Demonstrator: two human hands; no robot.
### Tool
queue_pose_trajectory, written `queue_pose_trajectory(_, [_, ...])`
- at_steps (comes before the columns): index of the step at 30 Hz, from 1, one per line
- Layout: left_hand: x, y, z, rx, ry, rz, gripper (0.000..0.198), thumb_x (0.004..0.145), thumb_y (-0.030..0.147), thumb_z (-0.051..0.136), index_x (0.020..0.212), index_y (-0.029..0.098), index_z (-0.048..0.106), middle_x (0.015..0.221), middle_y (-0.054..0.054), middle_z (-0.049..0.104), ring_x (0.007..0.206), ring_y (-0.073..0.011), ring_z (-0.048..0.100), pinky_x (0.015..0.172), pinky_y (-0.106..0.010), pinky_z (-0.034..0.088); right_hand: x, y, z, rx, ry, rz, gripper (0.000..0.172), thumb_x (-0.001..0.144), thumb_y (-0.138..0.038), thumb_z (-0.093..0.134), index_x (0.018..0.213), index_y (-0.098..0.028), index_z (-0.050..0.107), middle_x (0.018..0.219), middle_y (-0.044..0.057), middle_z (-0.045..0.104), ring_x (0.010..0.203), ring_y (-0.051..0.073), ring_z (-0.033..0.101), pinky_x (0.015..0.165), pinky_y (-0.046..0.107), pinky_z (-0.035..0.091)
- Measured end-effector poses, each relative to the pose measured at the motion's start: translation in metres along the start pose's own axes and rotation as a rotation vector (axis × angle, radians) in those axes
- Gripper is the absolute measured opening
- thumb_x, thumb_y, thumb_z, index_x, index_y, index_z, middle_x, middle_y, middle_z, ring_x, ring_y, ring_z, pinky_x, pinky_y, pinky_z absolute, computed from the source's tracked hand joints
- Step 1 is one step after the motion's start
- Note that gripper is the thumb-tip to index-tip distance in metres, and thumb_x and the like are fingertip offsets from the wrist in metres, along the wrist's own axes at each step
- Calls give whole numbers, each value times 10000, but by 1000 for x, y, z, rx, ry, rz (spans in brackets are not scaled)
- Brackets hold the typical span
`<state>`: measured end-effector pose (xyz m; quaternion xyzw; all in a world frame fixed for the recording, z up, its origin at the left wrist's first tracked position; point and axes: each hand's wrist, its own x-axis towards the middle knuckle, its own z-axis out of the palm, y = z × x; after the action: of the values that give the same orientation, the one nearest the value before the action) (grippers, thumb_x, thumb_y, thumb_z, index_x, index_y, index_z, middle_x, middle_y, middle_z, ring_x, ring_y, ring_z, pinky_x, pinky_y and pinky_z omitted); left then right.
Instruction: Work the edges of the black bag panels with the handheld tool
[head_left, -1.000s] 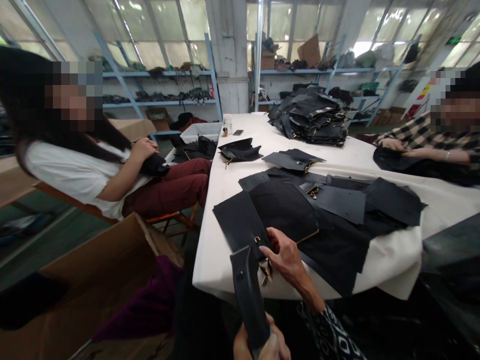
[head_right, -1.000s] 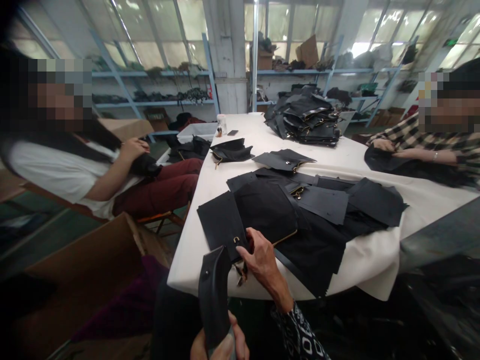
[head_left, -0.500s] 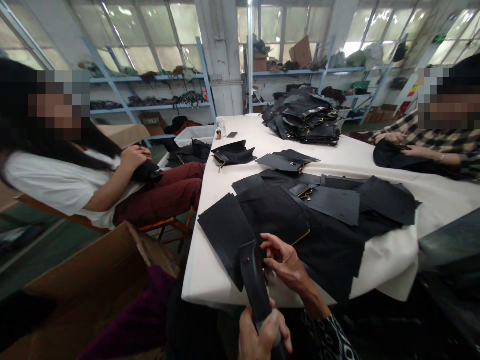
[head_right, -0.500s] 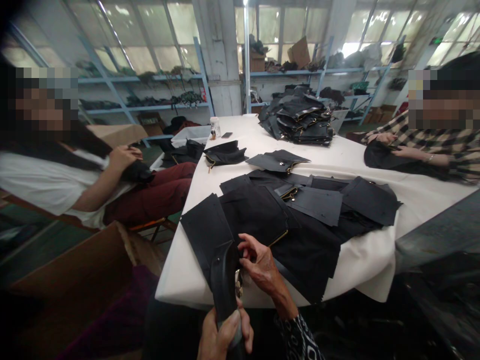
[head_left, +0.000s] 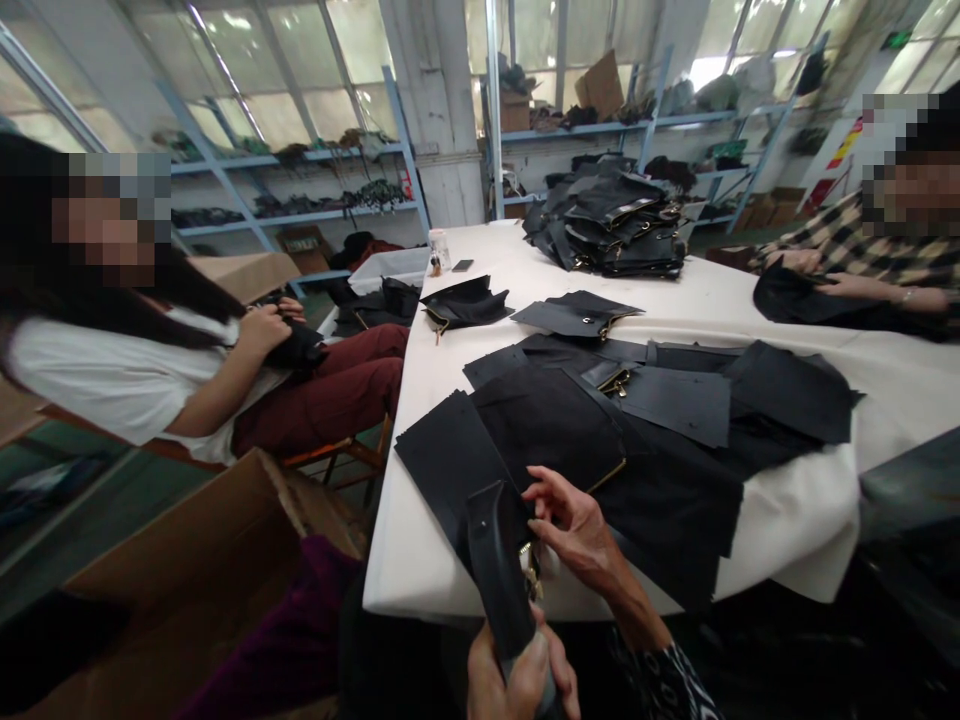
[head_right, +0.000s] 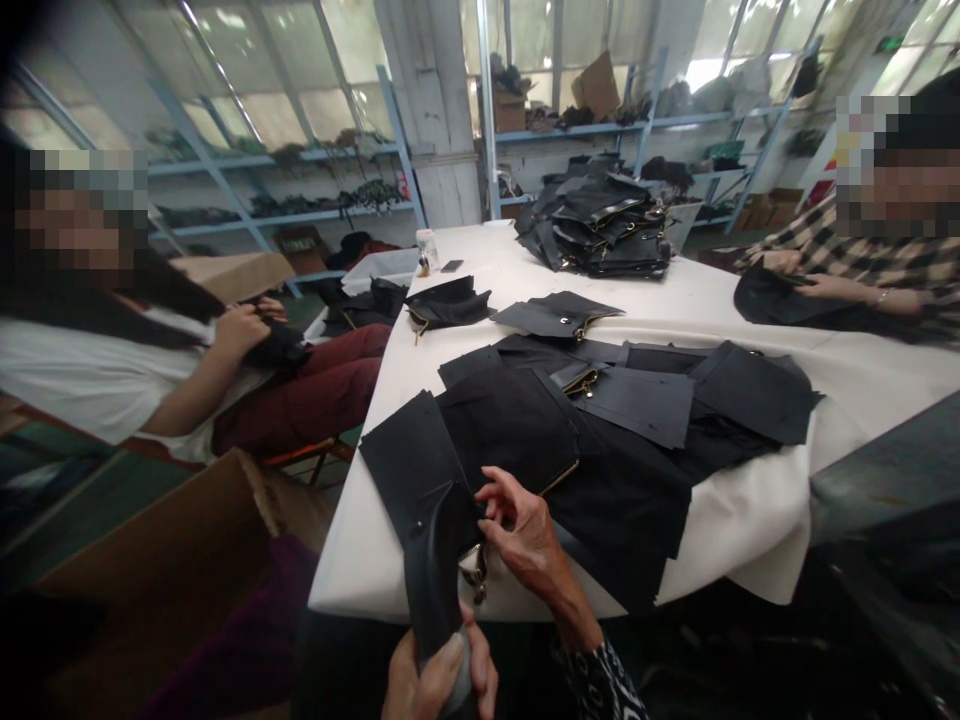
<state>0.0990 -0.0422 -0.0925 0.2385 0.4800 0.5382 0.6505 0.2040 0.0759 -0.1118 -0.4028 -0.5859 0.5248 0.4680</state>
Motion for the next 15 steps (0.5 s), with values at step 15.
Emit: queue_pose_trajectory(15, [12,28,-3,34,117,12,410,681,493,651,822,135,510,514,23,523,394,-90,485,418,-185,325,14,-3,11,-385,105,1,392,726,-229,593,1111,-157,572,835,33,655,547,104,521,529,225,429])
